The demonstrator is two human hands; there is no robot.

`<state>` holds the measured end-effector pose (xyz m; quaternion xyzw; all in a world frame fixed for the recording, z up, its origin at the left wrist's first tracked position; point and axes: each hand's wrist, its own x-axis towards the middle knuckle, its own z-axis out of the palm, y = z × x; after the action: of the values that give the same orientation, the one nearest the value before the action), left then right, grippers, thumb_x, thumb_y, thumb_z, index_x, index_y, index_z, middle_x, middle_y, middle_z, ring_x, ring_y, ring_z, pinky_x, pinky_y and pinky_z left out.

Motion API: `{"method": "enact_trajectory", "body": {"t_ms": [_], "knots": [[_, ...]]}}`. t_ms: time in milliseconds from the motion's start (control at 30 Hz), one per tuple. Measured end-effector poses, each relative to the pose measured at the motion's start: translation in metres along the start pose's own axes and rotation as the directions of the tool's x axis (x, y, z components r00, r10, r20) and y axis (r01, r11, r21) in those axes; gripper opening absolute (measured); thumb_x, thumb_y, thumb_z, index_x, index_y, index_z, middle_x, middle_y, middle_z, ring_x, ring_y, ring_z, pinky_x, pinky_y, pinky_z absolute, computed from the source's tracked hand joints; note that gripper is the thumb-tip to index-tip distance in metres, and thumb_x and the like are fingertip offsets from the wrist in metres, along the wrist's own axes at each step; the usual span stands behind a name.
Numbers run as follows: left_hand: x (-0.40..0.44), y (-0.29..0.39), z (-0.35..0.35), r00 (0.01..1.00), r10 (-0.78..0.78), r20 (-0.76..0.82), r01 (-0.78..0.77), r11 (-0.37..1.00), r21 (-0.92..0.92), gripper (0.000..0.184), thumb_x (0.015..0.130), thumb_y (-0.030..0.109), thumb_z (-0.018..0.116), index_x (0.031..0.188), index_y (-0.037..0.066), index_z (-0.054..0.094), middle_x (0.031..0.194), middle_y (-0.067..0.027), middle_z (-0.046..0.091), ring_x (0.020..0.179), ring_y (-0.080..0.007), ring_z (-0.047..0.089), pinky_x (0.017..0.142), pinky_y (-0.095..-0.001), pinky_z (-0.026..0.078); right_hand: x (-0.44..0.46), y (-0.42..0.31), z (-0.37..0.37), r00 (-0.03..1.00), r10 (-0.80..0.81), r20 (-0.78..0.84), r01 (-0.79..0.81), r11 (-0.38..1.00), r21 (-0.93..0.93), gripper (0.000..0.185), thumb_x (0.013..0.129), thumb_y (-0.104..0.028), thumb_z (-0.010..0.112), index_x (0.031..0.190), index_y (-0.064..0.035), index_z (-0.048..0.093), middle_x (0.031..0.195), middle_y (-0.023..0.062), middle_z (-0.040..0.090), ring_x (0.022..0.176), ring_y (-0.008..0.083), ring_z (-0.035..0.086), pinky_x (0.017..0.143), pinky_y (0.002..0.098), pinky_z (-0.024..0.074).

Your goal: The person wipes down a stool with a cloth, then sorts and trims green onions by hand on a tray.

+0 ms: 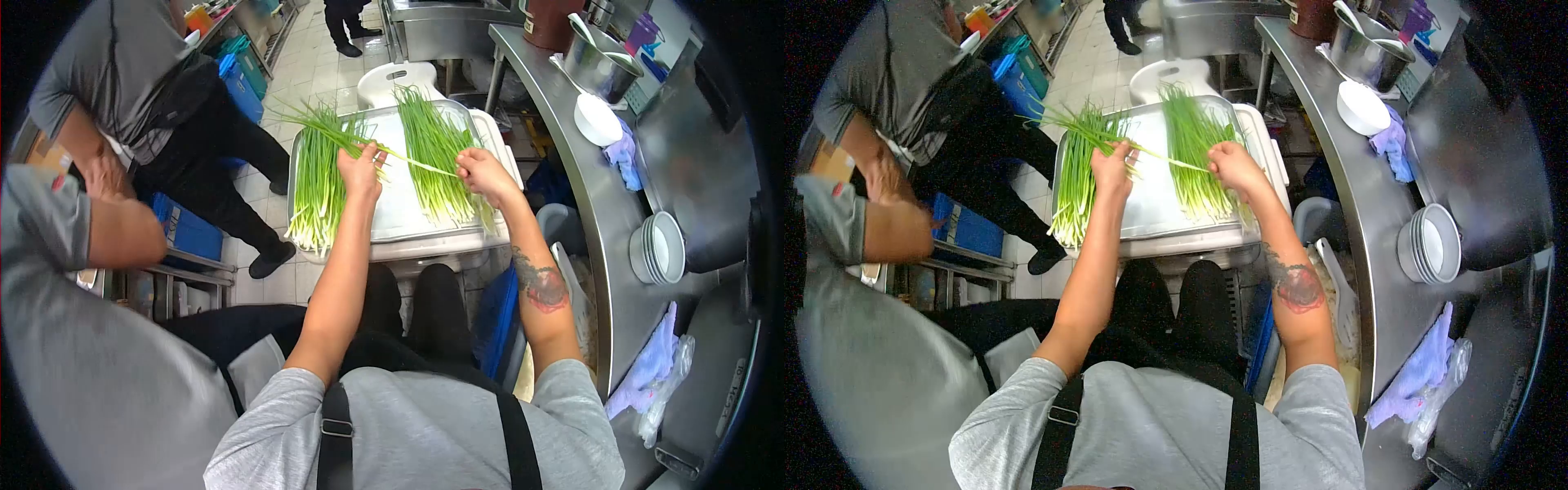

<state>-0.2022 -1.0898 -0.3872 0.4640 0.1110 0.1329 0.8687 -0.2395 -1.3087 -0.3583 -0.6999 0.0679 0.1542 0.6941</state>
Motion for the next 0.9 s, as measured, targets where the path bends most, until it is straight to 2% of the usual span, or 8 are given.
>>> {"method": "enact_trajectory", "body": {"t_ms": [267, 367, 500, 533, 633, 667, 800, 900], "knots": [[0.011, -0.004, -0.006, 1.000, 0.025, -0.020, -0.023, 0.997, 0.070, 0.022, 0.081, -0.008, 0.053, 0.092, 0.005, 0.039, 0.090, -0.0105, 0.052, 0.078, -0.0211, 0.056, 0.066, -0.0347, 0.054, 0.017, 0.017, -0.045, 0.864, -0.337, -0.373, 0.155, 0.884, -0.441, 0.020, 0.087, -0.019, 0.050, 0.088, -0.0013, 0.058, 0.067, 0.0028, 0.055, 0.053, 0.0113, 0.047, 0.051, 0.0269, 0.0391], [0.011, 0.003, -0.012, 0.998, -0.026, 0.060, 0.017, 0.990, 0.143, 0.020, 0.082, -0.008, 0.052, 0.093, 0.004, 0.039, 0.088, -0.0098, 0.051, 0.077, -0.0215, 0.058, 0.066, -0.0350, 0.055, 0.013, 0.015, -0.050, 0.830, -0.331, -0.449, 0.123, 0.894, -0.432, 0.021, 0.086, -0.020, 0.052, 0.085, -0.0006, 0.060, 0.066, 0.0049, 0.058, 0.057, 0.0133, 0.052, 0.057, 0.0292, 0.0423], [-0.012, 0.015, -0.011, 0.947, -0.180, 0.266, 0.103, 0.955, 0.278, 0.017, 0.084, -0.006, 0.048, 0.093, 0.004, 0.037, 0.090, -0.0120, 0.050, 0.081, -0.0278, 0.061, 0.070, -0.0419, 0.057, 0.017, 0.016, -0.036, 0.866, -0.296, -0.402, 0.022, 0.828, -0.561, 0.023, 0.081, -0.023, 0.057, 0.083, -0.0001, 0.063, 0.073, 0.0139, 0.066, 0.071, 0.0191, 0.064, 0.067, 0.0309, 0.0474], [-0.018, 0.015, -0.011, 0.929, -0.216, 0.299, 0.137, 0.955, 0.264, 0.017, 0.084, -0.005, 0.048, 0.093, 0.004, 0.037, 0.091, -0.0124, 0.050, 0.081, -0.0286, 0.061, 0.070, -0.0429, 0.057, 0.025, 0.022, -0.034, 0.837, -0.332, -0.435, 0.050, 0.838, -0.543, 0.024, 0.077, -0.023, 0.059, 0.076, 0.0000, 0.064, 0.074, 0.0189, 0.065, 0.075, 0.0304, 0.064, 0.073, 0.0380, 0.0481], [-0.030, 0.010, -0.014, 0.891, -0.266, 0.368, 0.156, 0.940, 0.302, 0.018, 0.085, -0.004, 0.046, 0.098, 0.004, 0.036, 0.096, -0.0135, 0.049, 0.076, -0.0280, 0.062, 0.066, -0.0413, 0.058, 0.040, 0.038, -0.027, 0.756, -0.498, -0.425, 0.045, 0.687, -0.726, 0.024, 0.076, -0.021, 0.060, 0.083, 0.0022, 0.062, 0.076, 0.0213, 0.064, 0.079, 0.0323, 0.063, 0.076, 0.0394, 0.0478], [-0.035, 0.010, -0.014, 0.887, -0.270, 0.375, 0.143, 0.932, 0.332, 0.018, 0.085, -0.004, 0.046, 0.099, 0.004, 0.036, 0.096, -0.0135, 0.050, 0.075, -0.0273, 0.061, 0.064, -0.0403, 0.057, 0.041, 0.039, -0.026, 0.786, -0.499, -0.365, 0.067, 0.656, -0.752, 0.029, 0.076, -0.020, 0.062, 0.090, 0.0043, 0.060, 0.091, 0.0249, 0.061, 0.085, 0.0382, 0.061, 0.079, 0.0428, 0.0471], [-0.052, 0.014, -0.017, 0.884, -0.265, 0.385, 0.084, 0.901, 0.426, 0.019, 0.085, -0.002, 0.048, 0.101, 0.004, 0.038, 0.096, -0.0126, 0.051, 0.072, -0.0228, 0.060, 0.059, -0.0345, 0.056, 0.029, 0.035, -0.008, 0.867, -0.395, -0.303, -0.049, 0.538, -0.841, 0.034, 0.079, -0.026, 0.062, 0.094, 0.0052, 0.061, 0.115, 0.0251, 0.049, 0.100, 0.0410, 0.052, 0.083, 0.0490, 0.0448], [-0.068, 0.019, -0.021, 0.862, -0.291, 0.416, 0.072, 0.881, 0.468, 0.019, 0.086, -0.002, 0.047, 0.102, 0.005, 0.038, 0.093, -0.0108, 0.051, 0.068, -0.0190, 0.058, 0.056, -0.0312, 0.052, 0.020, 0.027, 0.001, 0.894, -0.357, -0.271, -0.100, 0.431, -0.897, 0.028, 0.081, -0.020, 0.057, 0.093, 0.0051, 0.062, 0.112, 0.0228, 0.053, 0.105, 0.0375, 0.049, 0.084, 0.0491, 0.0440]]}}
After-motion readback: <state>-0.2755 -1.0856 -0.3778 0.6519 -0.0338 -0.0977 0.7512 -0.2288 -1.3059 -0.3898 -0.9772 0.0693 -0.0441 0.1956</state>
